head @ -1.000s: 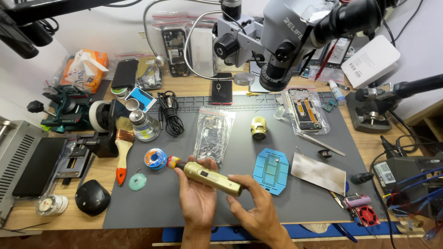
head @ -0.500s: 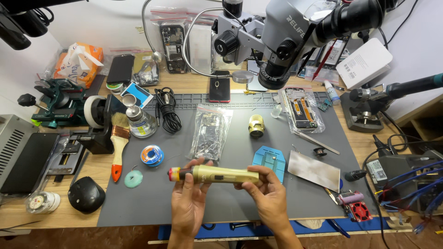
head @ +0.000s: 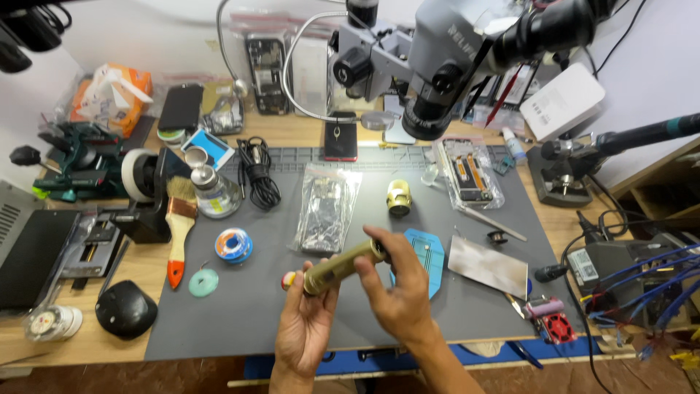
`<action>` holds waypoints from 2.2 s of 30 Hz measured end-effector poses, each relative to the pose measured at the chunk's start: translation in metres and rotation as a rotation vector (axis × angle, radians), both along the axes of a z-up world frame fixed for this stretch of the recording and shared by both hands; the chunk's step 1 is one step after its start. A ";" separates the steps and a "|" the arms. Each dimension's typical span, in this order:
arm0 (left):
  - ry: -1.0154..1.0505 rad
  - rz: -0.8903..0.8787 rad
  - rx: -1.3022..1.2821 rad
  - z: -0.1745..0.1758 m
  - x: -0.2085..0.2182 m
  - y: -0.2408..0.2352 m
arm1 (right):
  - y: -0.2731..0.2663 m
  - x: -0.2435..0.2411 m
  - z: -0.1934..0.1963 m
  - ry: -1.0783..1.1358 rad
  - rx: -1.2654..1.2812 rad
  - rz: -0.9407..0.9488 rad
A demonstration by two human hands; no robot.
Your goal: The person disassembles a gold-colored microphone by unscrewing the head grille and removing the internal components. They then open a drawer to retrieve a small tool, which they use to manipulate the microphone's body before reassembling the device.
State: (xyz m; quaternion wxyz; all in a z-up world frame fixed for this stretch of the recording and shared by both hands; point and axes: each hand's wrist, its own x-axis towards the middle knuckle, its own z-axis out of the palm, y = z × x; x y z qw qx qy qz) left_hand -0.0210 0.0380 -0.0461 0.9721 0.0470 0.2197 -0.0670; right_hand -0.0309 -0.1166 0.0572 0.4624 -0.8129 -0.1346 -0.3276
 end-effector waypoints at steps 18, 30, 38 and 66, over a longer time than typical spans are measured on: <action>-0.293 0.034 0.713 0.029 -0.017 -0.011 | -0.029 0.010 -0.067 0.466 1.077 0.062; -0.675 0.225 1.122 0.062 -0.037 -0.021 | -0.027 0.012 -0.076 0.659 1.337 0.237; -0.722 0.398 1.535 0.068 -0.049 -0.019 | -0.022 0.010 -0.081 0.703 1.474 0.396; -0.663 -0.617 0.983 0.047 -0.027 0.020 | -0.037 -0.039 -0.022 0.156 0.506 0.136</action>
